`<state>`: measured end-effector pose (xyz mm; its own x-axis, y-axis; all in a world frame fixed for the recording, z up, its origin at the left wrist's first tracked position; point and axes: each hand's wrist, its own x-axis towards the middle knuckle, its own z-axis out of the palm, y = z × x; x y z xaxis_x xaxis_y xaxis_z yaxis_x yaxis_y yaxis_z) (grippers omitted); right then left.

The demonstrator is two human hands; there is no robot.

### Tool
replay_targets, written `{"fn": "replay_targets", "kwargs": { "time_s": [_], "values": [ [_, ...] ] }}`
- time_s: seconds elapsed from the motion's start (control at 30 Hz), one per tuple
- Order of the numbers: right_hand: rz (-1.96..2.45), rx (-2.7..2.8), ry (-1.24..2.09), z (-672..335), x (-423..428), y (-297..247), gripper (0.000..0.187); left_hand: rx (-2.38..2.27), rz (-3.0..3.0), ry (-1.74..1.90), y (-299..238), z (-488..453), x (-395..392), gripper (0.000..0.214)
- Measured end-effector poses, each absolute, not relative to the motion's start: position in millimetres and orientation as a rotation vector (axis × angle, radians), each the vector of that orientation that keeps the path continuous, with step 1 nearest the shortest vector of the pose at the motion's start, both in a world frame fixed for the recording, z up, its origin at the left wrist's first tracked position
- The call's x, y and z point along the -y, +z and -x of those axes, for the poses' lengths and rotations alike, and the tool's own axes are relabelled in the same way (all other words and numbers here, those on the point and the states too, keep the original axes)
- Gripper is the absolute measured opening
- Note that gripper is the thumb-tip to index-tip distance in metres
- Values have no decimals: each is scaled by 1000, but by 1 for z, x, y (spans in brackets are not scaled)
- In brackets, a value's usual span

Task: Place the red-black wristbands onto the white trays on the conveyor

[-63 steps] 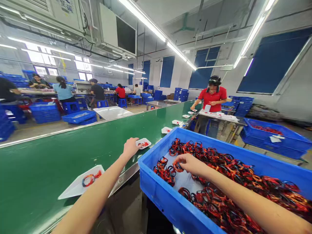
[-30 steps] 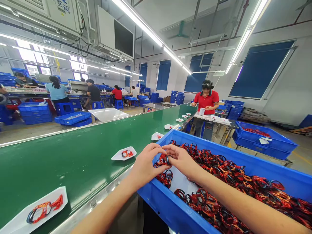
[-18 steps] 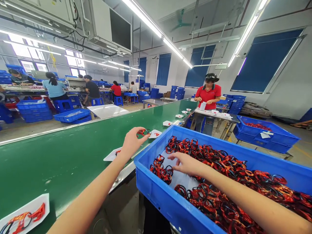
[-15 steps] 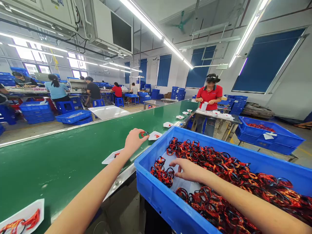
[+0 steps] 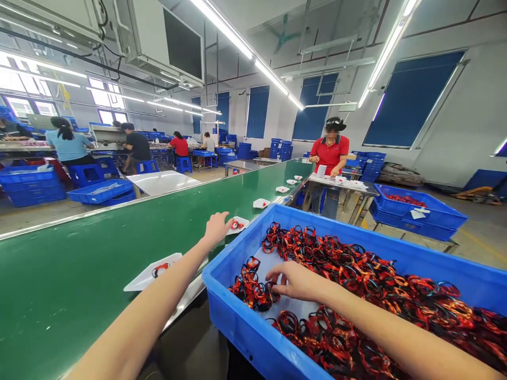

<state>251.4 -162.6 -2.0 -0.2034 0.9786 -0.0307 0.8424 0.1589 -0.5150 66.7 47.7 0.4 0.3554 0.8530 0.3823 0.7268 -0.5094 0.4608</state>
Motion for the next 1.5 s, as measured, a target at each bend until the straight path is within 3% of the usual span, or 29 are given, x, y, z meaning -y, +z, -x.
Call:
{"fn": "replay_targets", "kwargs": {
  "time_s": [0.17, 0.33, 0.57, 0.67, 1.0, 1.23, 1.5],
  "values": [
    [1704, 2056, 672, -252, 160, 1, 19, -1194, -2347, 1000, 38, -48, -11, 32],
    [1594, 1889, 759, -248, 158, 45, 24, -783, -2343, 976, 69, -29, 66, 28],
    [1304, 1424, 1104, -224, 168, 73, 32, -567, -2339, 965, 64, -33, 130, 52],
    [1216, 1367, 1175, -217, 169, 66, 35, -591, -2305, 1028, 61, -39, 135, 46],
    [1263, 1417, 881, -203, 176, 81, 26, -595, -2013, 1143, 48, -37, 128, 42],
    [1221, 1356, 943, -201, 180, 84, 28, -503, -1903, 1057, 53, -30, 129, 40],
    [1113, 1313, 1059, -194, 183, 83, 32, -296, -1213, 755, 62, -21, 113, 31]
  ]
}}
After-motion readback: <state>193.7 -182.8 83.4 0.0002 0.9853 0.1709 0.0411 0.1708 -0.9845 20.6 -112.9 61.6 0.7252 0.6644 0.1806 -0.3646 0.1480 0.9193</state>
